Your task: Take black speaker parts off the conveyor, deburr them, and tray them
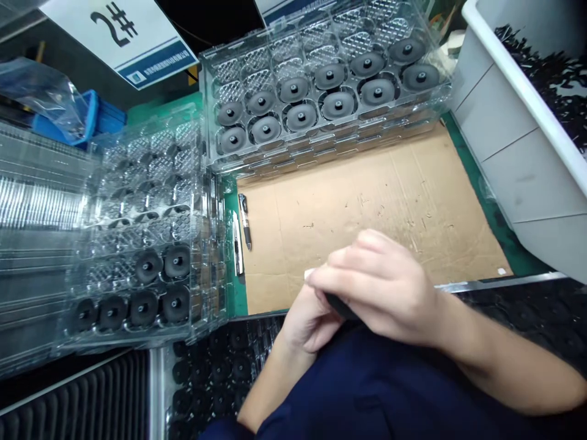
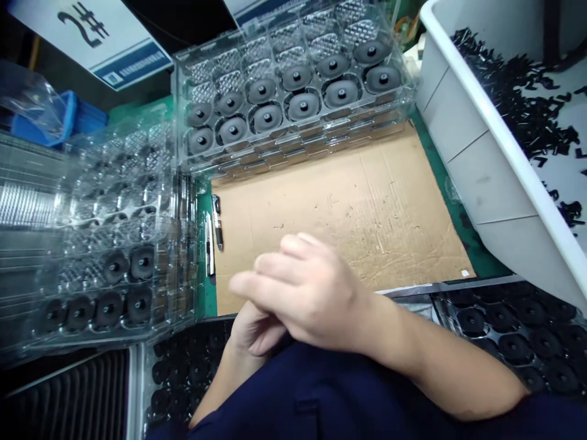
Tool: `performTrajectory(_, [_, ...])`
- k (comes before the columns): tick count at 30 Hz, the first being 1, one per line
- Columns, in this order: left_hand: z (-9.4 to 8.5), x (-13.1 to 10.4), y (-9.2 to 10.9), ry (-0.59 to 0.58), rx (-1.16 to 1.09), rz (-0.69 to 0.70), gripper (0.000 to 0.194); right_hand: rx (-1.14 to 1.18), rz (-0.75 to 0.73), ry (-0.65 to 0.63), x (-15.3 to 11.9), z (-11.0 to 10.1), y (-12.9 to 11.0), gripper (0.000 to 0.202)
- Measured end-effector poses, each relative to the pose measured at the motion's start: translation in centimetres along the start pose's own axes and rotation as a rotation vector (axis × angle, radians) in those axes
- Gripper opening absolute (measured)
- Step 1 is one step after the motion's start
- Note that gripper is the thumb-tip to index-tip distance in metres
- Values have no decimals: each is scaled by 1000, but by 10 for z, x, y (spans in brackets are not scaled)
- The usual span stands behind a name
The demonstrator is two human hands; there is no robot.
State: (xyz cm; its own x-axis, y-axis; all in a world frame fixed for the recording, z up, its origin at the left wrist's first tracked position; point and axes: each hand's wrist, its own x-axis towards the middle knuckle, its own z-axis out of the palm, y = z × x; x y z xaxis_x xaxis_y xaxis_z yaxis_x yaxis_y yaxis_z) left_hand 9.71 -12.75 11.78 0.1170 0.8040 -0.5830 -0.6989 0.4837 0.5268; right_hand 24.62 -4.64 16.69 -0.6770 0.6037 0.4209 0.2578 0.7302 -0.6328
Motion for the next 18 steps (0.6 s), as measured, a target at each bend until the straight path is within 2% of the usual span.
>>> performTrajectory(2, [-2,0,-1,-27,-11,4,38,-65,98,-91,4,5,1,21])
performTrajectory(4, [-4,0,-2,-51,-29,34,38,-156,170,-103,5,10,2,21])
performTrajectory(7, [-4,1,-1,-83,-35,66,35,-49,43,17,6,14,2,23])
performTrajectory(8, [-4,1,-1,-82,-26,77,35,8,44,44,7,14,2,23])
performTrajectory(11, [-2,0,2,-42,20,131,50,-40,238,17,8,12,2,19])
performTrajectory(13, [0,0,3,-19,46,185,62,-115,308,15,9,10,4,18])
performTrajectory(16, [3,2,8,-13,35,216,67,-45,343,131,6,13,11,19])
performTrajectory(18, [4,3,12,-44,-4,166,68,3,456,216,-4,20,21,17])
